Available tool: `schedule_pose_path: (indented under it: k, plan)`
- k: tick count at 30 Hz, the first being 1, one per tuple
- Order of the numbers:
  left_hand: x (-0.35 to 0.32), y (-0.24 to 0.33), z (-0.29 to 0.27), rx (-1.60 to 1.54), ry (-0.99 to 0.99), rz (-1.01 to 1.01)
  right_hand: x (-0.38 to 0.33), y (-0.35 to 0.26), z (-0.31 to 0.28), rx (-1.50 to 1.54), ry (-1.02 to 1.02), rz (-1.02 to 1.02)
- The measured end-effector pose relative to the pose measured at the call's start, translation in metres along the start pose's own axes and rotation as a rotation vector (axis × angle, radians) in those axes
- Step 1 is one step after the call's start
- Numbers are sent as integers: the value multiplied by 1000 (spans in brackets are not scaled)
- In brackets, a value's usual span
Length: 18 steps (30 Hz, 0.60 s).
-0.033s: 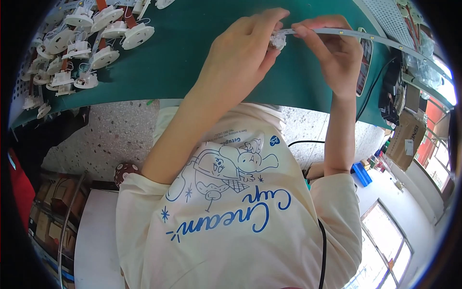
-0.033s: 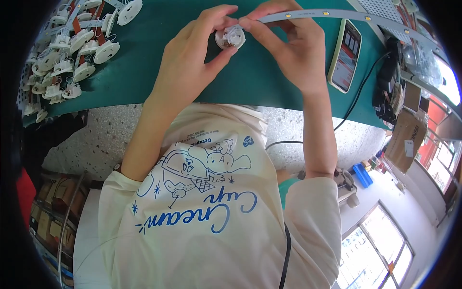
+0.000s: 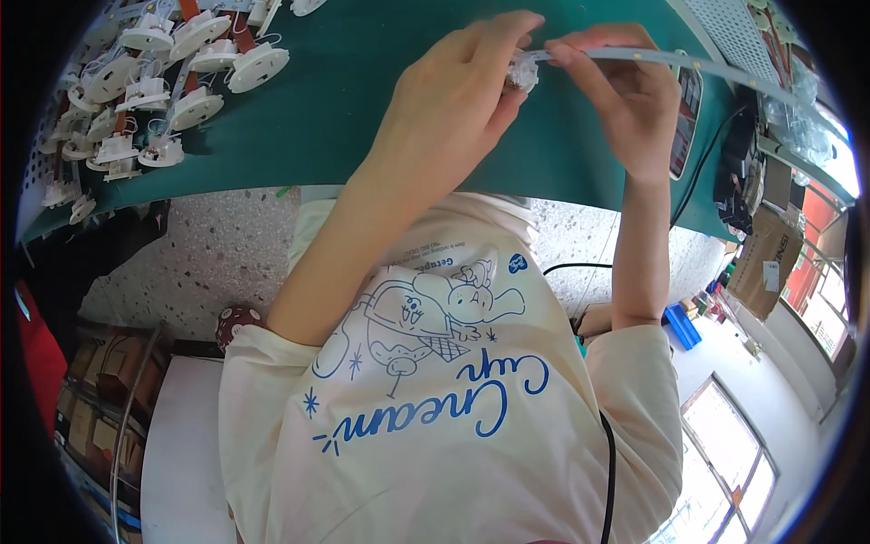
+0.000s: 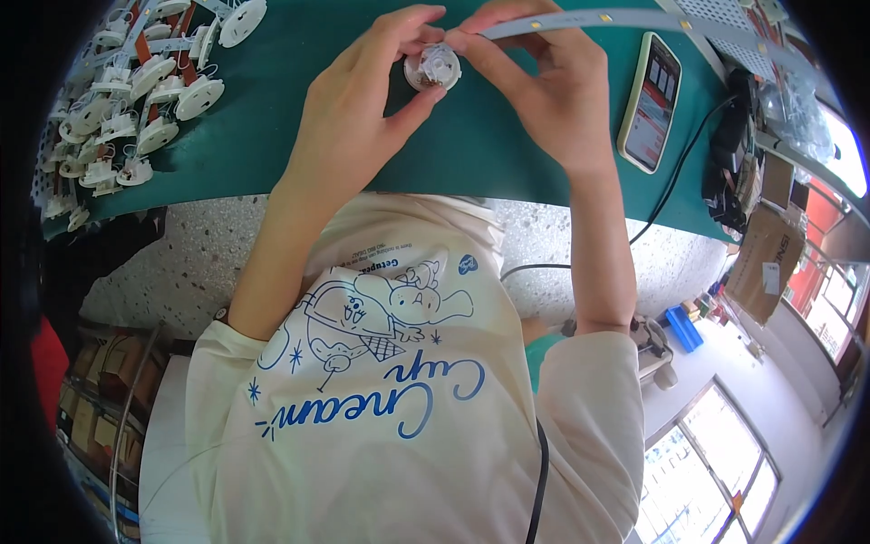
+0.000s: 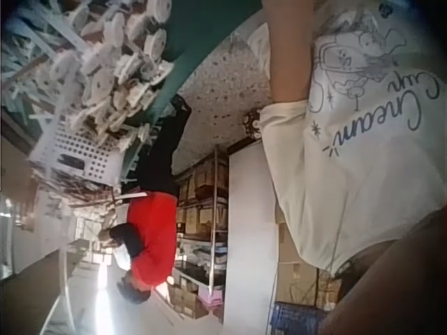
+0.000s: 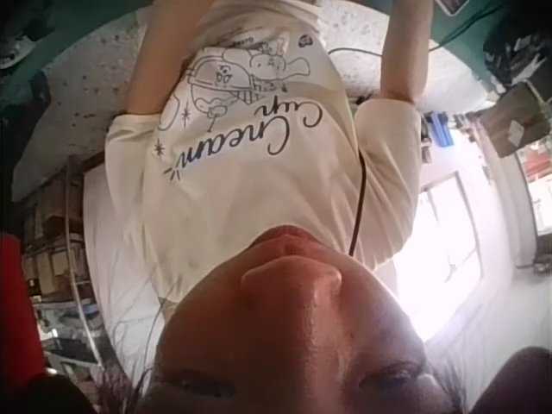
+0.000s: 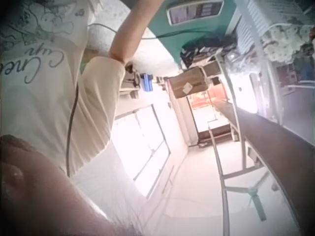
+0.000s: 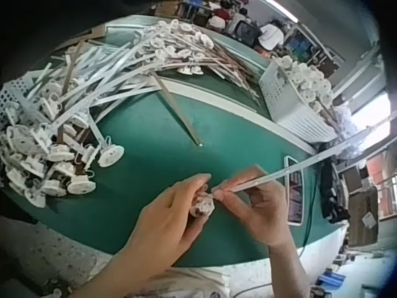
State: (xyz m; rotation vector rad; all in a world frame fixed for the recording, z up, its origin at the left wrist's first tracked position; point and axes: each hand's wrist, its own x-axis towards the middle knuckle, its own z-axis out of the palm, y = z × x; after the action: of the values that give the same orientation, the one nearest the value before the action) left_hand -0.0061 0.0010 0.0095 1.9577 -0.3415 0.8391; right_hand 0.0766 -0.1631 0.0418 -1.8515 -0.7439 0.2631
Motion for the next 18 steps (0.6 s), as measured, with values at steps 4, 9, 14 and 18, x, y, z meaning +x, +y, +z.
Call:
schedule_pose_path:
  k: [4, 9, 14, 18]
  plan:
    - [3, 11, -7, -45, -136, -323, 9, -26, 17, 61, -20, 55]
    - [0, -2, 2, -22, 23, -23, 7, -26, 7, -1, -86, 123]
    - [-11, -29, 18, -3, 182, 234, 11, -33, 4, -31, -151, 78]
    - [-9, -26, 16, -24, 168, 212, 14, -35, 1, -106, -193, 35]
